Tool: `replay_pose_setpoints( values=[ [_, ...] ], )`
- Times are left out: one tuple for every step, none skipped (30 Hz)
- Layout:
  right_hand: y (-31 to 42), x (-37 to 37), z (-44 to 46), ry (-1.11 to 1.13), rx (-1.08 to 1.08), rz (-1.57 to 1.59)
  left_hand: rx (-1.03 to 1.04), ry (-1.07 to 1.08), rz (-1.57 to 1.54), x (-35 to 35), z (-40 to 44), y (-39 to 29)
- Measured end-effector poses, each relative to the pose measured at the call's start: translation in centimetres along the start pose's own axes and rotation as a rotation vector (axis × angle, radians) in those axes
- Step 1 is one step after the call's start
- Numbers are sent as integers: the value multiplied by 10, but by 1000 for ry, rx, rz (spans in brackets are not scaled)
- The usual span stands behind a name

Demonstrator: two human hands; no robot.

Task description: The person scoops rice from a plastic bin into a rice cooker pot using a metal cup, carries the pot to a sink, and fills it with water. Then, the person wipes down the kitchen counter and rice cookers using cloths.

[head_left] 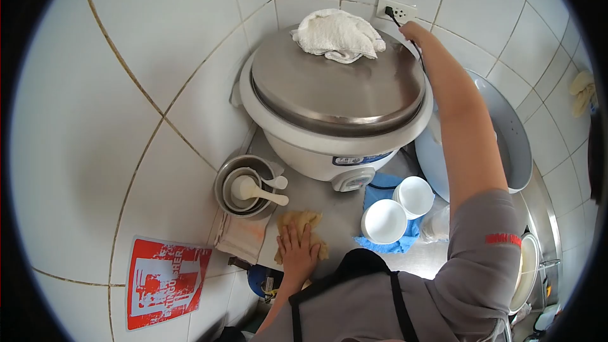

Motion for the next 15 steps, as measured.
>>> replay_pose_setpoints(
  values=[
    [8, -6, -25, -43, -33, 21, 2, -3, 8, 1, -1, 1],
    [13, -21, -55, -82, -66, 39, 4, -3, 13, 3, -2, 1],
    [13, -30, -71, -119, -99, 56, 13, -13, 10, 4, -3, 0],
    [15, -34, -69, -173, -180, -12, 19, -22, 10, 3, -2, 0],
    [21, -37, -64, -158, -230, -131, 24, -31, 14, 2, -2, 0],
    [22, -37, -50, -143, -281, -247, 29, -38, 17, 2, -2, 0],
    [20, -30, -43, -126, -331, -362, 33, -43, 21, 3, -3, 0],
    [27, -38, -56, -126, -409, -537, 40, -47, 25, 4, -3, 1],
    [15, -42, -31, -229, -317, -363, 37, -50, 38, 5, -1, 3],
    [-4, -43, -12, -325, -217, -192, 36, -47, 49, 8, -1, 4],
    [0, -72, -65, -361, -309, -99, 38, -32, 61, 10, -5, 4],
    [13, -124, -126, -405, -399, -6, 34, -27, 57, 9, -4, 4],
    [8, -144, -145, -444, -465, 95, 29, -21, 49, 8, -3, 3],
    [13, -169, -186, -327, -432, 218, 19, -12, 41, 8, -3, 2],
    [-4, -175, -184, -186, -514, 422, 17, -12, 40, 8, -3, 2]
  ],
)
Point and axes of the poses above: each hand's wrist, its own z-axis towards the middle knuckle, its own x-axis out of the palm, y = z × x, the point moved 7 cm from there along z, towards the middle knuckle, and after that the axes turned 8 degrees about -z, right-handed, at the moved point
